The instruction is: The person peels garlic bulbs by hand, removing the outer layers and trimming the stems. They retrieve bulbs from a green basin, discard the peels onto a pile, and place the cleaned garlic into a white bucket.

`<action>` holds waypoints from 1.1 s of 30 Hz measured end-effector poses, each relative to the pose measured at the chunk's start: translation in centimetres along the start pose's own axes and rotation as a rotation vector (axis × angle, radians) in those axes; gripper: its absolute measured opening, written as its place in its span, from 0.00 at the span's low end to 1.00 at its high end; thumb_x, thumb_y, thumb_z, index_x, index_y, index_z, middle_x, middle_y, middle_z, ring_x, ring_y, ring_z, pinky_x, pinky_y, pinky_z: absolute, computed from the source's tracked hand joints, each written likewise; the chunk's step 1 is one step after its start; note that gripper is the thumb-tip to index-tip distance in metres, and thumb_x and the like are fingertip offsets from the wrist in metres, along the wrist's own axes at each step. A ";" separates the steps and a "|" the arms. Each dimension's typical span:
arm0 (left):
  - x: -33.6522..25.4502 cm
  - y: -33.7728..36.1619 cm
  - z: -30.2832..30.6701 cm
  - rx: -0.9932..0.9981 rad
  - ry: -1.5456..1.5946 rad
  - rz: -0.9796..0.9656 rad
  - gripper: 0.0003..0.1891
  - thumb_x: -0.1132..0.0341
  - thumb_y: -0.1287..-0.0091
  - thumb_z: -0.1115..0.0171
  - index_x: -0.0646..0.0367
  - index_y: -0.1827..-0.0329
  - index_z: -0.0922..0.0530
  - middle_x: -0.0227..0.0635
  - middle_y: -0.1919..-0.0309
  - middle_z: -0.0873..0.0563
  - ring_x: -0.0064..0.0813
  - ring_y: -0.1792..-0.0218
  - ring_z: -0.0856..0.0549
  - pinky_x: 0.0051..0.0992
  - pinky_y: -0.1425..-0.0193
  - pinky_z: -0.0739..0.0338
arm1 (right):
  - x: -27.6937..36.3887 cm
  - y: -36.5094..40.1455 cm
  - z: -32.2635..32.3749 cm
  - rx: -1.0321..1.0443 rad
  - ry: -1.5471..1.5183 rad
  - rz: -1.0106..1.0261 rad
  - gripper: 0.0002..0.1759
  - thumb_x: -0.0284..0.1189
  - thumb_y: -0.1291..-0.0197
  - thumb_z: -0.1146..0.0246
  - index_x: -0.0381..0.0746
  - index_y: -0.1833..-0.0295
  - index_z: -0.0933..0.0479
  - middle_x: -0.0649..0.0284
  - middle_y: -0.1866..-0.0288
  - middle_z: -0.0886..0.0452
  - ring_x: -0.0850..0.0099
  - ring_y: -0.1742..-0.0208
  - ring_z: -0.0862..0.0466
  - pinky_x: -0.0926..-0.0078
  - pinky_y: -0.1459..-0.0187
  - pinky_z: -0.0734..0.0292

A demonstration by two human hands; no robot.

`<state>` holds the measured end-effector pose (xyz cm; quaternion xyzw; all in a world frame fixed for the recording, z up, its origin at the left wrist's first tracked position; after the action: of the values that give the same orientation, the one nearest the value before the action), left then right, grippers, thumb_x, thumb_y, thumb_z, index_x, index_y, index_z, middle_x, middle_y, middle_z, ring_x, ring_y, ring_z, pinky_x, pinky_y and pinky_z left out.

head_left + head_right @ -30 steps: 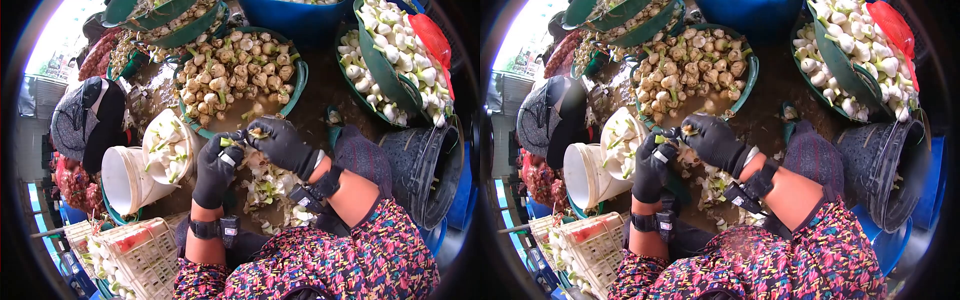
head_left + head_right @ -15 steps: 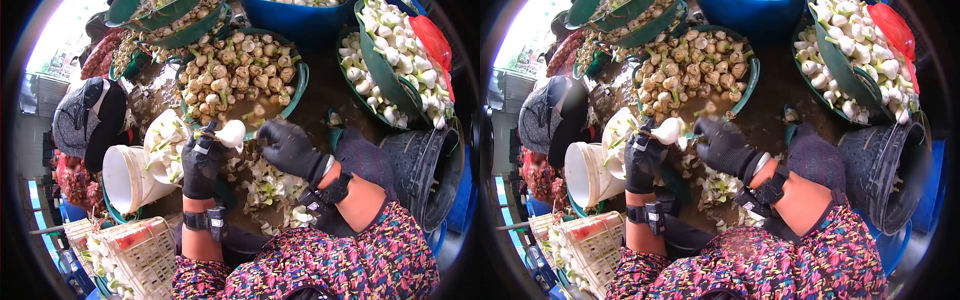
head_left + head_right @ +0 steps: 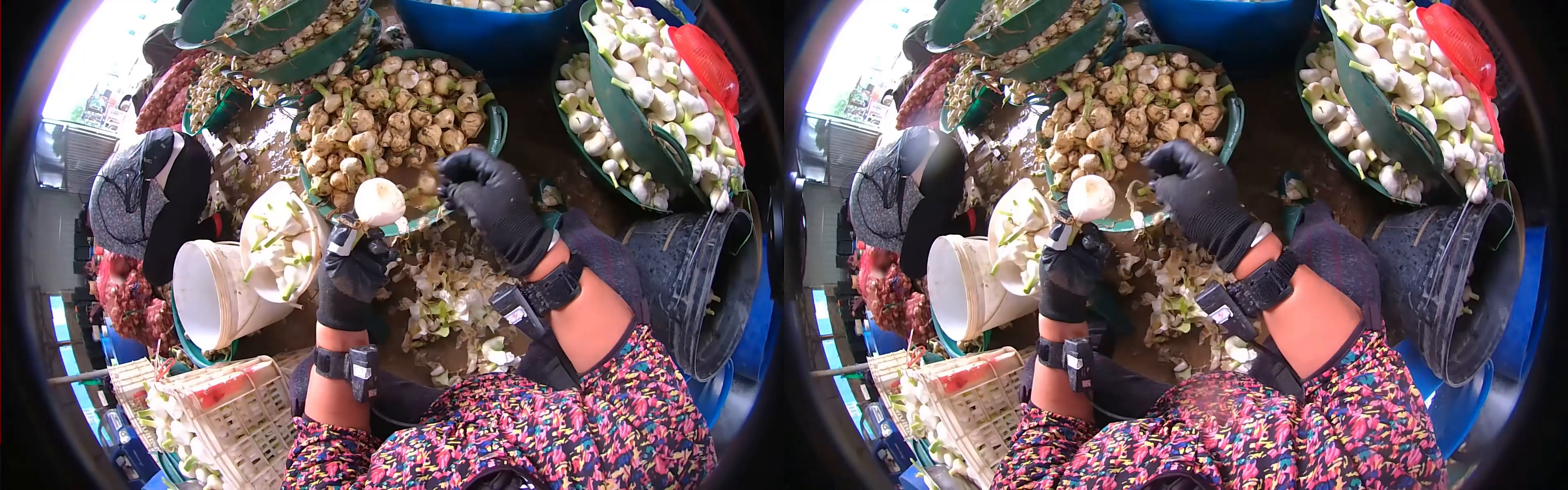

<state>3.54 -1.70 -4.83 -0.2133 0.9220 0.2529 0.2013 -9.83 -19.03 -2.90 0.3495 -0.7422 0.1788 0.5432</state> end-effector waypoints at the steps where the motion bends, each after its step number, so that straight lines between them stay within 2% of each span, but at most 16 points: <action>1: 0.1 -0.1 0.3 0.002 0.001 -0.002 0.10 0.66 0.34 0.44 0.58 0.52 0.26 0.36 0.64 0.21 0.30 0.66 0.22 0.30 0.60 0.24 | -0.4 0.2 -0.7 0.066 -0.035 -0.034 0.08 0.19 0.45 0.42 0.39 0.59 0.24 0.70 0.68 0.22 0.84 0.67 0.25 0.82 0.64 0.27; 4: 0.3 0.3 0.3 0.088 -0.090 -0.004 0.14 0.64 0.34 0.42 0.59 0.48 0.25 0.36 0.61 0.18 0.27 0.63 0.18 0.27 0.64 0.21 | -0.3 1.7 -2.5 0.209 0.181 0.066 0.07 0.20 0.46 0.41 0.38 0.60 0.24 0.68 0.68 0.23 0.84 0.66 0.25 0.81 0.63 0.27; 6: -1.4 1.8 -2.6 0.031 -1.457 -0.555 0.15 0.65 0.35 0.43 0.59 0.47 0.26 0.35 0.66 0.18 0.26 0.69 0.18 0.26 0.70 0.23 | -0.9 1.4 -2.5 0.235 0.249 0.063 0.04 0.22 0.47 0.41 0.38 0.64 0.24 0.66 0.71 0.22 0.82 0.68 0.23 0.78 0.65 0.27; 7: -3.0 2.1 -1.9 -0.034 -1.051 -0.362 0.14 0.66 0.35 0.43 0.61 0.49 0.25 0.33 0.69 0.19 0.26 0.73 0.19 0.25 0.70 0.24 | -1.1 1.2 -2.3 0.190 0.321 0.002 0.03 0.24 0.47 0.41 0.38 0.66 0.24 0.65 0.73 0.21 0.81 0.70 0.23 0.78 0.66 0.26; 8: -5.1 1.5 -0.1 0.021 -0.853 -0.434 0.12 0.68 0.33 0.45 0.63 0.50 0.23 0.31 0.71 0.19 0.23 0.76 0.20 0.23 0.70 0.24 | -1.3 1.2 -2.0 0.138 0.395 -0.063 0.03 0.25 0.48 0.41 0.38 0.68 0.24 0.63 0.74 0.21 0.79 0.72 0.22 0.77 0.67 0.26; 12: -15.4 1.1 4.5 -0.330 -1.252 -0.666 0.07 0.75 0.34 0.44 0.62 0.57 0.20 0.29 0.72 0.19 0.13 0.78 0.25 0.16 0.75 0.28 | -1.2 0.8 -1.0 0.007 0.393 0.012 0.05 0.24 0.48 0.41 0.38 0.65 0.23 0.63 0.73 0.19 0.79 0.70 0.21 0.78 0.64 0.26; 14: -19.0 1.1 7.5 -0.493 -2.066 -0.721 0.08 0.74 0.41 0.40 0.62 0.59 0.19 0.37 0.71 0.15 0.27 0.69 0.17 0.26 0.65 0.24 | -0.7 0.8 -1.0 -0.059 0.316 0.033 0.04 0.23 0.47 0.41 0.37 0.64 0.23 0.65 0.72 0.20 0.81 0.69 0.22 0.80 0.64 0.26; 16: -18.8 0.7 6.7 -0.546 -2.143 -0.522 0.09 0.74 0.43 0.40 0.63 0.60 0.19 0.41 0.69 0.14 0.32 0.62 0.16 0.29 0.58 0.24 | -0.3 0.4 -0.4 -0.140 0.247 0.061 0.04 0.21 0.46 0.41 0.36 0.63 0.24 0.67 0.71 0.20 0.82 0.69 0.23 0.81 0.63 0.26; 18: -16.2 -1.9 7.1 -0.278 -1.854 -0.621 0.11 0.75 0.44 0.42 0.63 0.59 0.18 0.43 0.66 0.14 0.31 0.63 0.16 0.28 0.56 0.24 | 0.1 0.1 -0.1 -0.206 0.166 0.110 0.04 0.20 0.45 0.40 0.36 0.62 0.24 0.71 0.71 0.22 0.85 0.69 0.25 0.84 0.64 0.27; 21: -6.7 -5.5 5.4 -0.098 -1.576 -0.173 0.15 0.74 0.44 0.41 0.62 0.52 0.19 0.45 0.61 0.14 0.32 0.59 0.16 0.26 0.51 0.25 | 1.1 -0.1 -0.1 -0.220 0.088 0.067 0.04 0.21 0.43 0.40 0.36 0.62 0.24 0.71 0.71 0.23 0.86 0.71 0.26 0.85 0.68 0.28; 22: -4.1 -6.3 3.6 0.017 -1.804 -0.079 0.20 0.79 0.42 0.43 0.68 0.44 0.26 0.39 0.58 0.16 0.27 0.57 0.18 0.23 0.52 0.25 | 1.3 -0.3 0.0 -0.216 0.047 0.062 0.04 0.21 0.43 0.40 0.36 0.61 0.24 0.71 0.71 0.23 0.86 0.72 0.26 0.86 0.69 0.28; 23: -1.6 -9.5 8.7 0.024 -1.498 0.057 0.25 0.73 0.40 0.39 0.67 0.38 0.30 0.43 0.52 0.18 0.29 0.55 0.18 0.24 0.50 0.25 | 1.5 -0.3 0.1 -0.234 0.033 0.080 0.03 0.21 0.42 0.40 0.36 0.62 0.24 0.70 0.72 0.23 0.86 0.72 0.26 0.86 0.70 0.28; 24: 0.2 -11.4 9.8 -0.021 -1.764 0.011 0.33 0.52 0.42 0.32 0.59 0.36 0.30 0.54 0.50 0.19 0.43 0.47 0.19 0.33 0.43 0.26 | 1.9 -0.2 0.3 -0.246 0.043 0.082 0.03 0.21 0.42 0.40 0.36 0.62 0.24 0.70 0.72 0.23 0.86 0.72 0.26 0.86 0.70 0.28; 28: 6.5 -18.1 13.1 -0.134 -1.798 -0.080 0.45 0.46 0.49 0.29 0.61 0.32 0.36 0.56 0.48 0.21 0.46 0.44 0.21 0.33 0.40 0.28 | 2.2 -0.4 1.6 -0.291 0.030 0.077 0.04 0.21 0.42 0.40 0.35 0.60 0.25 0.69 0.72 0.23 0.85 0.72 0.25 0.85 0.70 0.28; 32: 8.2 -19.6 6.6 -0.148 -1.866 0.292 0.38 0.48 0.52 0.28 0.63 0.42 0.27 0.57 0.45 0.23 0.49 0.41 0.25 0.37 0.39 0.30 | 2.8 -0.4 2.1 -0.279 0.012 0.062 0.06 0.21 0.42 0.39 0.34 0.59 0.25 0.68 0.69 0.22 0.84 0.69 0.24 0.84 0.68 0.26; 33: 8.9 -20.7 7.8 -0.086 -2.105 0.152 0.33 0.50 0.53 0.28 0.63 0.47 0.24 0.56 0.50 0.20 0.52 0.48 0.21 0.39 0.42 0.27 | 2.8 -0.4 2.2 -0.276 0.027 0.045 0.06 0.21 0.42 0.39 0.34 0.58 0.25 0.68 0.69 0.22 0.84 0.68 0.23 0.84 0.67 0.26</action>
<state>8.47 -16.13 -23.17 0.1649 0.2837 0.3547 0.8755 -11.51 -21.69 -1.10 0.2522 -0.7601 0.0917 0.5918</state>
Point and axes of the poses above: each hand's wrist, its own y-axis away from the middle knuckle, its own z-axis out of the back of the hand, x = y × z, the point moved 2 cm from there along -y, towards the middle knuckle
